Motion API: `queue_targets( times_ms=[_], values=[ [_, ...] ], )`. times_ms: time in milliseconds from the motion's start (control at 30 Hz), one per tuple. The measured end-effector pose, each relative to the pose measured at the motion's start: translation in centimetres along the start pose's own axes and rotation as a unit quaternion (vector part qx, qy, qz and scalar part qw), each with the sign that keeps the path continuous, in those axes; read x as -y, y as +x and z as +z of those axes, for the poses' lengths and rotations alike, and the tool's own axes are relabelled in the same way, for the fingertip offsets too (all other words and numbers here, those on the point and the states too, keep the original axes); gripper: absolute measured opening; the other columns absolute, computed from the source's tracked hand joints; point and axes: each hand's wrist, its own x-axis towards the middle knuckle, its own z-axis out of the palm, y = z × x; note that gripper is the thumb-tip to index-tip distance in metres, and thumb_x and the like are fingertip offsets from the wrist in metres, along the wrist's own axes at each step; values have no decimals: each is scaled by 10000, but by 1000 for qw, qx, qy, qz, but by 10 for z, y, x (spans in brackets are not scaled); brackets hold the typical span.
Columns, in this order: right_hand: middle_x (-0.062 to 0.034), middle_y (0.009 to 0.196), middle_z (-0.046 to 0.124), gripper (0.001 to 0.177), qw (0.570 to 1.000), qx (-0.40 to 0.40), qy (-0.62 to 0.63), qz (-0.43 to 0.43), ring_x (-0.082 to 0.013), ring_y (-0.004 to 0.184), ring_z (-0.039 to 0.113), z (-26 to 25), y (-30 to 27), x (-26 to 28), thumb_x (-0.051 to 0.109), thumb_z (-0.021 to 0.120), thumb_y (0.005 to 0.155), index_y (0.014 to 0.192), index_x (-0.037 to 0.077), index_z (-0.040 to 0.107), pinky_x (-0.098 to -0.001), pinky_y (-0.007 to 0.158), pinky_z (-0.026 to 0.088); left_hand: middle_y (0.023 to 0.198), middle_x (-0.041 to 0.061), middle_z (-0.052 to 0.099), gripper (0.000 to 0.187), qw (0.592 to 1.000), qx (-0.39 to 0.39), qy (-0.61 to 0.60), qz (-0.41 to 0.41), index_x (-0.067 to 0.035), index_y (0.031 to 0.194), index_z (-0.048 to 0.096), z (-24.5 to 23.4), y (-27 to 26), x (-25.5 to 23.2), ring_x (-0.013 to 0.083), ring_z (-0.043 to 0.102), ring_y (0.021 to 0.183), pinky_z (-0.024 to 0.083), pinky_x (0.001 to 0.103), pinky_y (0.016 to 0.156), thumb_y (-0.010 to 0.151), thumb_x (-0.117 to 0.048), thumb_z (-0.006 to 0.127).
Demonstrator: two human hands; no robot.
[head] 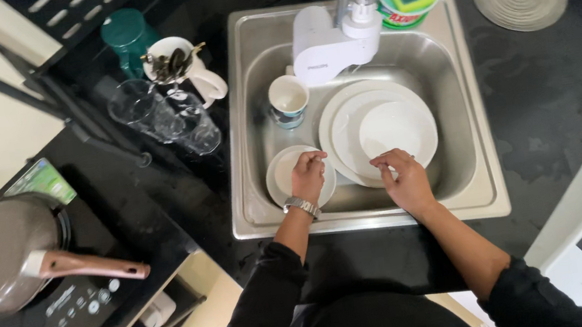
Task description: The person washes several dishes in a kitchen sink using running water from a faucet. They rinse a mug, a small bowl, a larger bowl, and a plate, handling each item individually under the stream before placing them aside.
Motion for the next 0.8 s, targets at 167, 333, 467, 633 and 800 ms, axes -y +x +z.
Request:
queue_targets(
  times_ms=[167,333,467,633,800],
  values=[
    [-61,895,724,197,1000,4,7,14,-310,851,715,-2,1,7,-2,651,904,960,146,768,-407,807,566,627,51,528,178,998,37,-47,21,-34,1049,691,1,1,-2,82,465,395,385,203,368,949,-92,556],
    [-89,889,727,190,999,9,16,34,-348,842,714,-4,4,14,-4,641,905,964,126,766,-438,791,567,626,80,571,179,999,43,-13,18,-39,1036,712,-2,-1,-3,116,493,409,417,238,398,953,-105,568],
    [-81,878,731,182,998,14,37,41,-324,807,718,-4,1,10,8,647,897,946,137,764,-417,786,564,649,76,572,181,999,38,-20,11,-41,1056,708,-1,-1,-7,107,493,419,418,225,404,964,-95,561],
    [-90,866,730,184,996,32,74,50,-327,786,719,-8,1,12,4,640,886,936,125,770,-411,782,570,645,72,574,183,1000,7,-22,1,-65,1045,711,0,-3,-10,108,491,412,414,214,396,967,-90,547],
    [-97,880,740,185,989,70,114,60,-313,775,725,-13,2,18,3,633,903,947,111,777,-414,778,570,641,63,585,177,999,-36,18,11,-81,1022,715,1,-7,-14,101,492,408,407,219,401,956,-96,552]
  ],
)
